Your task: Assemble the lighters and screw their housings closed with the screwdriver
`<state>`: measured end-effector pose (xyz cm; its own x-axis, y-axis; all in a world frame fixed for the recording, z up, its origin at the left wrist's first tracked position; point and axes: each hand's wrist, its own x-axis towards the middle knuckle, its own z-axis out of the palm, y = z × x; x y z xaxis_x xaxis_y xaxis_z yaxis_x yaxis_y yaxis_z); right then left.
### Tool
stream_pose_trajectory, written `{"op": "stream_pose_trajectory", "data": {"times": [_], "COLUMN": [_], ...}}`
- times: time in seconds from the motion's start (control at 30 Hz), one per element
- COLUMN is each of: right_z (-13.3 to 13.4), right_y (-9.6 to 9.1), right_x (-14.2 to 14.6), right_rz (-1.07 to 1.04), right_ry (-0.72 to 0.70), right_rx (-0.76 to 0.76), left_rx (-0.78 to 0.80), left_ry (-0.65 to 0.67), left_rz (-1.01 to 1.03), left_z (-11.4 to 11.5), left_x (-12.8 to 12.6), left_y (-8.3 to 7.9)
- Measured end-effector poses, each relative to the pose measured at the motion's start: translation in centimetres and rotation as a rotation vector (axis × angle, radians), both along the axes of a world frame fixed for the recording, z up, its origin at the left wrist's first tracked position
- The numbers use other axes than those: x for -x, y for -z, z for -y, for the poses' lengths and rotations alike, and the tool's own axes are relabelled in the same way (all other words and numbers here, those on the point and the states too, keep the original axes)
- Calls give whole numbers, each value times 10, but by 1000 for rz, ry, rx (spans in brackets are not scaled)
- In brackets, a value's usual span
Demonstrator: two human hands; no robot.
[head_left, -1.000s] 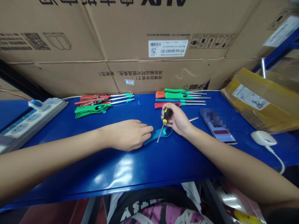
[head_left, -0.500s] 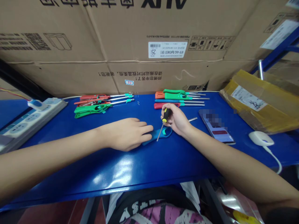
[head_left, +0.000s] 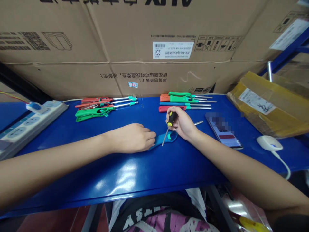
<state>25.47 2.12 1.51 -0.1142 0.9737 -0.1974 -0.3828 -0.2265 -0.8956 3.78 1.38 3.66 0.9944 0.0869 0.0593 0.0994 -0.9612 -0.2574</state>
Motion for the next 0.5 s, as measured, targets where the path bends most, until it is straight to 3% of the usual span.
{"op": "stream_pose_trajectory", "data": {"times": [0.23, 0.5], "right_z": [1, 0], "right_y": [-1, 0], "right_x": [0, -1], "right_rz": [2, 2], "right_ry": [1, -3], "right_rx": [4, 1], "left_rx": [99, 102], "left_ry": [21, -9], "left_rz": [8, -37], "left_z": [1, 1], "left_x": [1, 1], "left_y": [-8, 0]}}
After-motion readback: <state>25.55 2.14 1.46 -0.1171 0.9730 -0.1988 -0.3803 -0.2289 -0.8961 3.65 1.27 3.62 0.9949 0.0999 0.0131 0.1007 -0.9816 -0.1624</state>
